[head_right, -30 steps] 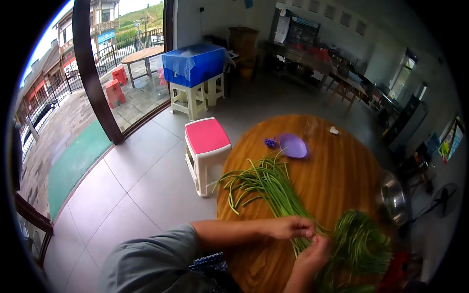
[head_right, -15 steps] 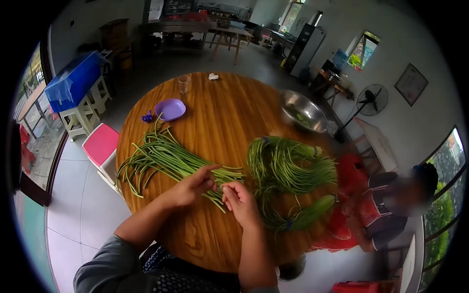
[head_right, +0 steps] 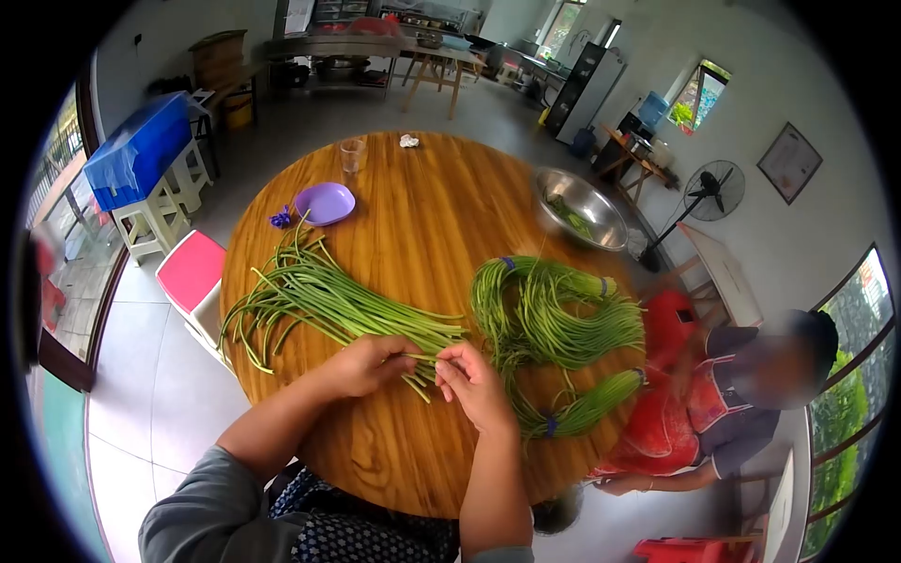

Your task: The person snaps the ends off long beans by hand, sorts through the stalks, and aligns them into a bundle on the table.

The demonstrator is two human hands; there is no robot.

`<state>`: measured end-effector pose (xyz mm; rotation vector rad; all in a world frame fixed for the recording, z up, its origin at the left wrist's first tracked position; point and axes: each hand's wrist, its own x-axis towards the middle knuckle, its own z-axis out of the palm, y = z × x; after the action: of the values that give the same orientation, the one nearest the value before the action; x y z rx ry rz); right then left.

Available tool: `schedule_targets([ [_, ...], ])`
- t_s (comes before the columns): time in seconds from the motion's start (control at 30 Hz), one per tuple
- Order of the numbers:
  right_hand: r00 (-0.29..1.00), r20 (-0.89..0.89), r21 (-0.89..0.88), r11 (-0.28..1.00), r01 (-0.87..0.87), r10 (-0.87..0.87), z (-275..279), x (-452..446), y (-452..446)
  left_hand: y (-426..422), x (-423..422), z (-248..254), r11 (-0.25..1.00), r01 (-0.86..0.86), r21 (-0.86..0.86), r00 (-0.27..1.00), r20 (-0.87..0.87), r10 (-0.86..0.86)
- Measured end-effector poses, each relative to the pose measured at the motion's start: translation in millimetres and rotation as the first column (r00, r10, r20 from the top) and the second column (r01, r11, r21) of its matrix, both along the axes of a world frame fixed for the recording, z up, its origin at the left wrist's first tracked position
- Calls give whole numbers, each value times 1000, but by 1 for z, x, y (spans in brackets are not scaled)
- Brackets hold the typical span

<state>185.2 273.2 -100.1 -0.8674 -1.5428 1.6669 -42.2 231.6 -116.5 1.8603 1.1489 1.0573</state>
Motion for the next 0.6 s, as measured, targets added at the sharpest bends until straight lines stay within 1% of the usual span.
schedule_targets([
  [0.07, 989, 126, 43, 996, -82, 76, -5, 1, 3, 1, 4, -8, 990, -8, 139, 1000, -23, 11],
  [0.1, 989, 125, 43, 995, -86, 80, -5, 1, 2, 2, 5, -9, 987, -8, 160, 998, -55, 17],
  [0.17, 968, 251, 49, 998, -45, 31, -2, -1, -1, 2, 4, -8, 990, -7, 140, 997, -72, 17],
  [0.23, 963, 269, 66, 997, -40, 20, 1, -4, -3, 2, 2, -7, 993, -9, 121, 996, -90, 20],
  [0.3, 958, 286, 84, 996, -32, 7, 1, -6, -4, 3, 2, -7, 996, 18, 86, 999, -39, -14],
  [0.33, 953, 301, 111, 994, -23, -11, 0, -8, -5, 2, 2, -7, 996, 16, 88, 999, -43, -12],
  [0.37, 948, 316, 138, 990, -15, -30, -1, -9, -5, 2, 2, -7, 980, -12, 197, 993, -109, 34],
  [0.4, 925, 367, 214, 977, 24, -103, -5, -13, -7, 1, 2, -7, 951, -31, 308, 982, -169, 87],
  [0.43, 884, 420, 415, 910, 16, -207, -10, -18, -10, 0, 2, -7, 948, -29, 316, 981, -173, 88],
  [0.47, 834, 446, 598, 802, -7, -325, -14, -25, -12, -1, 3, -6, 895, -35, 444, 926, -323, 196],
  [0.5, 814, 421, 709, 705, -20, -400, -4, -33, -20, -3, 7, -5, 826, -9, 563, 841, -442, 311],
  [0.53, 746, 431, 791, 610, -42, -507, -6, -43, -24, -5, 9, -4, 819, 12, 573, 850, -437, 293],
  [0.57, 737, 420, 819, 572, -55, -530, -5, -48, -28, -8, 11, -3, 819, -12, 573, 821, -462, 335],
  [0.6, 706, 405, 859, 506, -78, -580, -11, -53, -27, -10, 15, -3, 818, -34, 574, 794, -482, 372],
])
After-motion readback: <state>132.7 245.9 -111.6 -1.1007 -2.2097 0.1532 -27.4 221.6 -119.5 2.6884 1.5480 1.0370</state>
